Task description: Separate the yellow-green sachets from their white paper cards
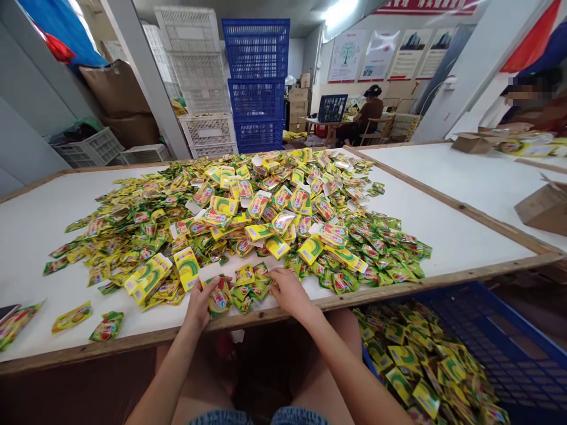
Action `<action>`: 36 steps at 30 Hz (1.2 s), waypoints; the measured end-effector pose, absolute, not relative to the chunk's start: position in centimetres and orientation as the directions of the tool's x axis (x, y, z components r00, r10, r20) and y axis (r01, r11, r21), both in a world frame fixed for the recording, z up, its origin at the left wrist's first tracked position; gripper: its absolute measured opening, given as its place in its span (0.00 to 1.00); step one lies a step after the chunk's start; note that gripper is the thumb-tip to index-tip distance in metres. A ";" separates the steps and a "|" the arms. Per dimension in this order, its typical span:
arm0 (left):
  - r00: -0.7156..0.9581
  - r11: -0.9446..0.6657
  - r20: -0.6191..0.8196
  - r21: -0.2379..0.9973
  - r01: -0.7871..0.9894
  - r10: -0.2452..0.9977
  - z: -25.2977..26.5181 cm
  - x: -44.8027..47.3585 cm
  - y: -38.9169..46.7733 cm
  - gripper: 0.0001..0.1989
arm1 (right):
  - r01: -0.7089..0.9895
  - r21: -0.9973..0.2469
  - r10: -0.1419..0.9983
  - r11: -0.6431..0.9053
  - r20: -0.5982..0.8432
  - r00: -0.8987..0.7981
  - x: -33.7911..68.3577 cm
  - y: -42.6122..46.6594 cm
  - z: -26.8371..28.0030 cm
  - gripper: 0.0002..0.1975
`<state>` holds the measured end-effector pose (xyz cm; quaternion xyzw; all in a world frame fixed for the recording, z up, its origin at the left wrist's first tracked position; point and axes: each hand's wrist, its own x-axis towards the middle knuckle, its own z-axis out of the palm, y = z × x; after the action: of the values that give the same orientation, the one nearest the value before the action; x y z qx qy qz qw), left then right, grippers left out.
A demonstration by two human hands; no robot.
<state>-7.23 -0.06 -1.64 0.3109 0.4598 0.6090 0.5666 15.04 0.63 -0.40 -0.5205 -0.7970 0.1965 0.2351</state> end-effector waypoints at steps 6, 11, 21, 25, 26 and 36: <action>-0.276 0.053 -0.205 0.879 -0.473 0.939 -1.4 -7.2 0.2 0.22 | 0.894 -0.431 0.975 0.125 0.218 -0.031 11.6 2.8 -0.8 0.18; -0.183 0.179 -0.288 0.873 -0.454 0.940 -1.9 -7.3 0.4 0.21 | 0.736 -0.677 0.990 -0.011 0.095 0.103 9.3 5.0 -2.4 0.13; -0.038 0.238 -0.285 0.861 -0.451 0.958 -2.3 -7.4 0.6 0.23 | 0.339 -0.937 0.993 0.079 0.105 0.058 13.7 6.1 -2.3 0.14; -0.055 0.237 -0.295 0.852 -0.468 0.954 -2.4 -7.4 0.6 0.21 | 0.208 -0.975 0.980 0.076 0.111 0.165 14.7 6.1 -1.7 0.16; -0.065 0.239 -0.303 0.851 -0.467 0.951 -2.4 -7.4 0.7 0.20 | 0.200 -0.978 0.980 0.052 0.089 0.181 14.6 6.1 -1.6 0.16; -0.043 0.231 -0.286 0.845 -0.483 0.957 -2.4 -7.5 0.6 0.20 | 0.469 -0.879 0.994 -0.088 -0.050 0.094 8.7 6.7 -3.1 0.13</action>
<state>-7.45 0.64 -2.37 0.2617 0.4535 0.5622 0.6402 8.67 6.70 -3.09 -0.6435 -0.5684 0.3608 0.3643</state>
